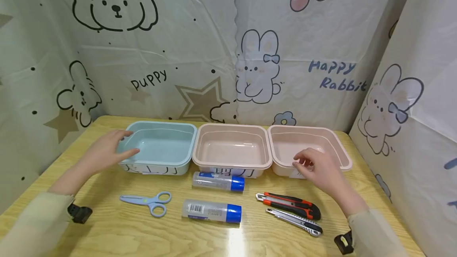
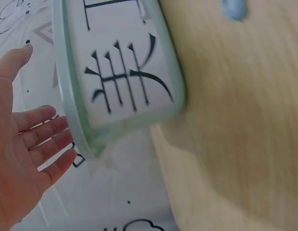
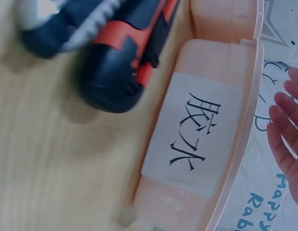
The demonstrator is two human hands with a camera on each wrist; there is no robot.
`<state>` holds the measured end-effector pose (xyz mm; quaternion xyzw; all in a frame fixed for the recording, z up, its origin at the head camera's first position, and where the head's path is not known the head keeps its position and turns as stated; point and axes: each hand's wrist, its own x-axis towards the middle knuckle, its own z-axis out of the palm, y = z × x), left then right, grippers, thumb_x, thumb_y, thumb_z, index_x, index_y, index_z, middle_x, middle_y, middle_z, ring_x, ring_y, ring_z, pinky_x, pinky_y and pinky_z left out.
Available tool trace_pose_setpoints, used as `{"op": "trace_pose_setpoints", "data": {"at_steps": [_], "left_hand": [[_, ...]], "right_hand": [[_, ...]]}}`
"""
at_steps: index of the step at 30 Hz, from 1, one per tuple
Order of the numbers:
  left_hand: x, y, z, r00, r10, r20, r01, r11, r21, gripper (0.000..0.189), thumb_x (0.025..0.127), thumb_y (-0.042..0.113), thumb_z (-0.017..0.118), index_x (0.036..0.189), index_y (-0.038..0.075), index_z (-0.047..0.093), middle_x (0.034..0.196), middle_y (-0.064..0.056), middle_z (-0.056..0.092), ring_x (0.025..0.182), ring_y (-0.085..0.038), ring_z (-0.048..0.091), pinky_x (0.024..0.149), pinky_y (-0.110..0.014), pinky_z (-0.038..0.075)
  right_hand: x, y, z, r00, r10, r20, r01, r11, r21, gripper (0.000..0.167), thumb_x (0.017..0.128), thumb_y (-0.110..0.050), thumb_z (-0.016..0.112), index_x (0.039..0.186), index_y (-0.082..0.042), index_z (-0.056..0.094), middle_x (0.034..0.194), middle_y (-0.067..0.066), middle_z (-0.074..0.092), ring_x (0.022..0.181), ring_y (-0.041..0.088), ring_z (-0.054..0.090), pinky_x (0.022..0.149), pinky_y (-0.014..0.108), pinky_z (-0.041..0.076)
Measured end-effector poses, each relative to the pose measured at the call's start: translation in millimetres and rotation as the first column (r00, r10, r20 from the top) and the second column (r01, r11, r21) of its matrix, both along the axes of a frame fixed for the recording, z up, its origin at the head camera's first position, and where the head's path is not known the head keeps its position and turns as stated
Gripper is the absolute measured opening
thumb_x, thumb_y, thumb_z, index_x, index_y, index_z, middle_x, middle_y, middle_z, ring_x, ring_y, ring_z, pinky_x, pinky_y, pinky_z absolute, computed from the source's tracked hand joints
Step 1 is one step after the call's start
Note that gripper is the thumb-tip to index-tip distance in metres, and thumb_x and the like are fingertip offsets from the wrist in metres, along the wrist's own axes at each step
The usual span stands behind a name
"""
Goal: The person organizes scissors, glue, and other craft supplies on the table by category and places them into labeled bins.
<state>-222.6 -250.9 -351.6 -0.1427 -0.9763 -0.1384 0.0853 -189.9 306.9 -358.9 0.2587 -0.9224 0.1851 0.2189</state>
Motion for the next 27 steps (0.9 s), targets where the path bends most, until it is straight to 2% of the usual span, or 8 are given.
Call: {"op": "trace_pose_setpoints", "data": {"at_steps": [6, 10, 13, 17, 22, 27], "left_hand": [[8.0, -12.9, -8.5, 0.999, 0.039, 0.002, -0.039, 0.998, 0.043, 0.081, 0.079, 0.057, 0.059, 0.126, -0.007, 0.045, 0.125, -0.028, 0.047, 0.115, -0.042, 0.043, 0.093, -0.055, 0.036], [15.0, -22.0, -14.0, 0.997, 0.073, 0.016, -0.074, 0.994, 0.085, 0.083, 0.076, 0.059, 0.060, 0.126, -0.006, 0.046, 0.127, -0.027, 0.045, 0.117, -0.043, 0.040, 0.093, -0.057, 0.035], [18.8, -27.4, -18.3, 0.995, 0.093, 0.035, -0.097, 0.988, 0.123, 0.084, 0.075, 0.060, 0.061, 0.128, -0.004, 0.044, 0.129, -0.027, 0.043, 0.118, -0.044, 0.037, 0.093, -0.060, 0.032], [22.3, -32.0, -24.5, 0.994, 0.095, 0.057, -0.103, 0.982, 0.158, 0.085, 0.074, 0.058, 0.063, 0.130, -0.003, 0.042, 0.128, -0.027, 0.042, 0.117, -0.044, 0.038, 0.091, -0.062, 0.033], [25.2, -34.2, -31.6, 0.991, 0.108, 0.078, -0.122, 0.973, 0.198, 0.085, 0.075, 0.056, 0.064, 0.132, -0.003, 0.041, 0.126, -0.026, 0.043, 0.109, -0.040, 0.043, 0.083, -0.059, 0.038], [25.4, -33.0, -34.2, 0.990, 0.118, 0.080, -0.133, 0.964, 0.228, 0.085, 0.076, 0.054, 0.064, 0.133, -0.003, 0.038, 0.125, -0.026, 0.044, 0.106, -0.038, 0.045, 0.079, -0.055, 0.042]], "right_hand": [[20.5, 3.0, -10.1, 0.993, 0.049, 0.103, -0.051, 0.999, 0.013, 0.015, 0.073, -0.008, 0.073, 0.082, -0.019, 0.068, 0.073, -0.017, 0.062, 0.066, -0.006, 0.053, 0.054, 0.019, 0.047], [29.1, 4.9, -17.6, 0.976, 0.097, 0.196, -0.113, 0.991, 0.071, 0.012, 0.075, -0.014, 0.073, 0.087, -0.017, 0.069, 0.076, -0.017, 0.063, 0.068, -0.007, 0.054, 0.057, 0.020, 0.049], [31.6, 7.8, -23.1, 0.954, 0.106, 0.280, -0.144, 0.983, 0.118, 0.017, 0.077, -0.025, 0.072, 0.091, -0.016, 0.069, 0.082, -0.013, 0.065, 0.073, -0.003, 0.056, 0.061, 0.023, 0.050], [31.5, 11.8, -30.2, 0.912, 0.127, 0.390, -0.188, 0.975, 0.121, 0.030, 0.076, -0.037, 0.071, 0.097, -0.015, 0.067, 0.090, -0.008, 0.065, 0.078, 0.003, 0.057, 0.063, 0.025, 0.051], [30.0, 12.7, -38.3, 0.873, 0.151, 0.465, -0.223, 0.969, 0.105, 0.038, 0.073, -0.042, 0.072, 0.099, -0.015, 0.066, 0.094, -0.006, 0.065, 0.079, 0.003, 0.058, 0.064, 0.024, 0.051], [29.5, 10.4, -41.0, 0.868, 0.141, 0.477, -0.235, 0.961, 0.144, 0.040, 0.072, -0.043, 0.072, 0.099, -0.015, 0.067, 0.091, -0.008, 0.063, 0.077, 0.002, 0.057, 0.063, 0.024, 0.049]]}}
